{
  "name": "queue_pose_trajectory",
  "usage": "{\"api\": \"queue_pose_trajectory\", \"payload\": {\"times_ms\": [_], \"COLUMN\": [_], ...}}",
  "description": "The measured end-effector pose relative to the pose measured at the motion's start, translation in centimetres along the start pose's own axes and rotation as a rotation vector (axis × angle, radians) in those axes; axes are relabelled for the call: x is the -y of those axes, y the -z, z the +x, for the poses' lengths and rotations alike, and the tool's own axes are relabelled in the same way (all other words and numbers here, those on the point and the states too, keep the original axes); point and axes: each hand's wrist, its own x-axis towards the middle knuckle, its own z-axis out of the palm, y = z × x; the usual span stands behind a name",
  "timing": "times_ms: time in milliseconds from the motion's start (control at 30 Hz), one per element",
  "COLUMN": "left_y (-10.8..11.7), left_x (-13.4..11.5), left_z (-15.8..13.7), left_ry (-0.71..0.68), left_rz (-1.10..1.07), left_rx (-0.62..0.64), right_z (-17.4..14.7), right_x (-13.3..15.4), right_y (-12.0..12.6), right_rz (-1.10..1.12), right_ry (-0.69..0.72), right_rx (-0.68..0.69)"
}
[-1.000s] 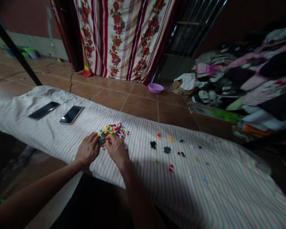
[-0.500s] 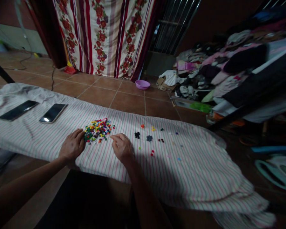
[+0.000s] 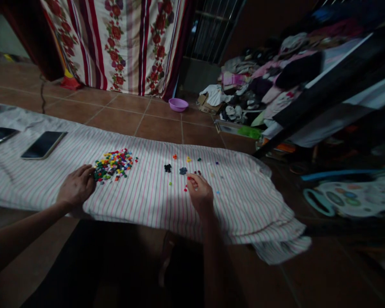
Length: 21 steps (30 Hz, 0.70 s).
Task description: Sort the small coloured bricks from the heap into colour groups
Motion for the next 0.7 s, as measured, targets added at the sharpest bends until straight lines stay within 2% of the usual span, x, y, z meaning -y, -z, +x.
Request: {"api": "queue_pose_trajectory", "payload": {"times_ms": [133,233,533,700], "left_y": [-0.3,-0.5,-0.4,-0.3], "left_x": [0.3,0.5,0.3,0.3], "left_z": [-0.1,-0.2,-0.2,-0.2], "left_ry": [-0.006,-0.011,-0.017,-0.011], "left_rz": [-0.015,-0.005,-0.008,-0.033], "left_rx": [-0.022,-0.032,-0.016,-0.027], "right_z": [-0.9,-1.2,-1.4,-1.6], "right_x": [-2.3,-3.1,-3.0,-2.9], "right_y": [1.5,1.8,-0.2,-0.6], "right_rz": [-0.025,-0.020,-0.155,-0.184], "right_ry": [-0.149,-0.206,-0.108,-0.068], "right_rx": [-0.014,0.020,0.204,0.203]}}
